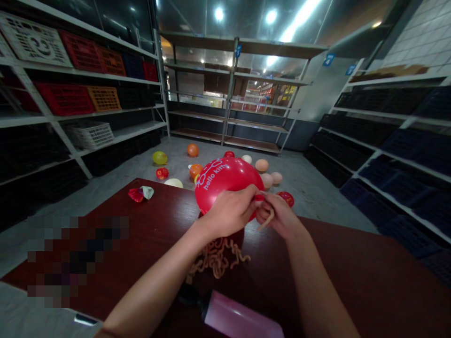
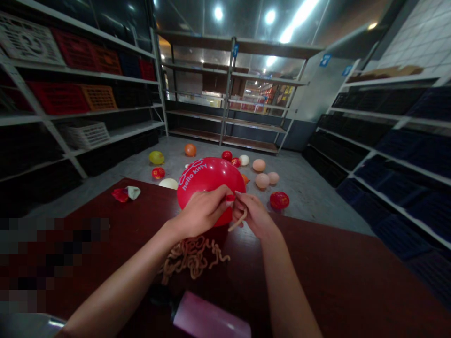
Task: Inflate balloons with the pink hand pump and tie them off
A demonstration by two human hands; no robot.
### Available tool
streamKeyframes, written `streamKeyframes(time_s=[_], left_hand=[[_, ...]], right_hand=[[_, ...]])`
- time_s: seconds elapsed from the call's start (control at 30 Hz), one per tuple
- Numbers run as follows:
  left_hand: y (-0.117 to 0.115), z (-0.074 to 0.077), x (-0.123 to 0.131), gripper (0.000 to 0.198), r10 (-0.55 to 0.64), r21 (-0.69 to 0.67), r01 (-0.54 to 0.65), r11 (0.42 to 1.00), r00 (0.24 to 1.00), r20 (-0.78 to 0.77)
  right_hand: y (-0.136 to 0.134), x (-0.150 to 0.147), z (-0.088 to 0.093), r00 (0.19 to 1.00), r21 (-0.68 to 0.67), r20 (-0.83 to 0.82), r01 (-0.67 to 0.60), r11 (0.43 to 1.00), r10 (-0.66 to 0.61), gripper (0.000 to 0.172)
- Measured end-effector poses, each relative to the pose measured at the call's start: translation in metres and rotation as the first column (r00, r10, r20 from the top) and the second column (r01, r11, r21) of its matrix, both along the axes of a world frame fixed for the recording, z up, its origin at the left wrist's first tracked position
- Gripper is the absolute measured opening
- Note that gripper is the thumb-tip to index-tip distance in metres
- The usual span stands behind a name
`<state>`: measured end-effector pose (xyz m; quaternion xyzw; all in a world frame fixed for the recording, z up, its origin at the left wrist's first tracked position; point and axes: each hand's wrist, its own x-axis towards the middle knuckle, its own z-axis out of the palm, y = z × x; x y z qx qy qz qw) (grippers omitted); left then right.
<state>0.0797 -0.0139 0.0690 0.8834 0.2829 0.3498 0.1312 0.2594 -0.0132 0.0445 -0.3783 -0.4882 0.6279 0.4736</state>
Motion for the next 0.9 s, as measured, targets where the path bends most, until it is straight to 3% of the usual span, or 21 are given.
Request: streamKeyframes(time_s=[0.13,0.27,0.33,0.5,0.63,0.77,0.9], left_hand=[[0.005,-0.002,-0.001,0.015,0.057,-0.022,-0.056,0.998,0.998,0.033],[0.007,-0.002,-0.002,0.022,-0.102,-0.105,0.112,0.988,0.990,0.095],[0.006,-0.001,-0.001,0.027,-0.123,-0.123,0.138,0.983,0.984,0.126],[0.004,0.003,-0.001,0.013,-0.020,-0.090,0.025,0.996,0.998,0.060],[0.006,0.003,-0.002,0.012,-0.003,-0.041,0.004,0.999,1.000,0.025],[0.010,-0.001,-0.003,0.011,0.015,-0.053,-0.010,0.999,0.995,0.098],[0.014,-0.002,-0.005,0.008,0.015,-0.092,0.003,0.996,0.981,0.194]], right_hand=[[-0.008,-0.004,0.009,0.993,0.071,0.106,-0.054,0.996,0.046,0.048],[-0.011,-0.002,0.016,0.989,0.112,0.148,-0.046,0.993,0.029,0.047],[-0.012,-0.001,0.018,0.982,0.124,0.184,-0.052,0.991,0.028,0.046],[-0.015,-0.005,0.023,0.976,0.174,0.216,-0.011,0.985,-0.027,0.050],[-0.015,-0.008,0.025,0.972,0.234,0.225,0.020,0.972,-0.074,0.053],[-0.014,-0.010,0.022,0.978,0.292,0.182,0.042,0.955,-0.098,0.043],[-0.017,-0.011,0.024,0.969,0.348,0.240,-0.034,0.937,-0.053,0.038]])
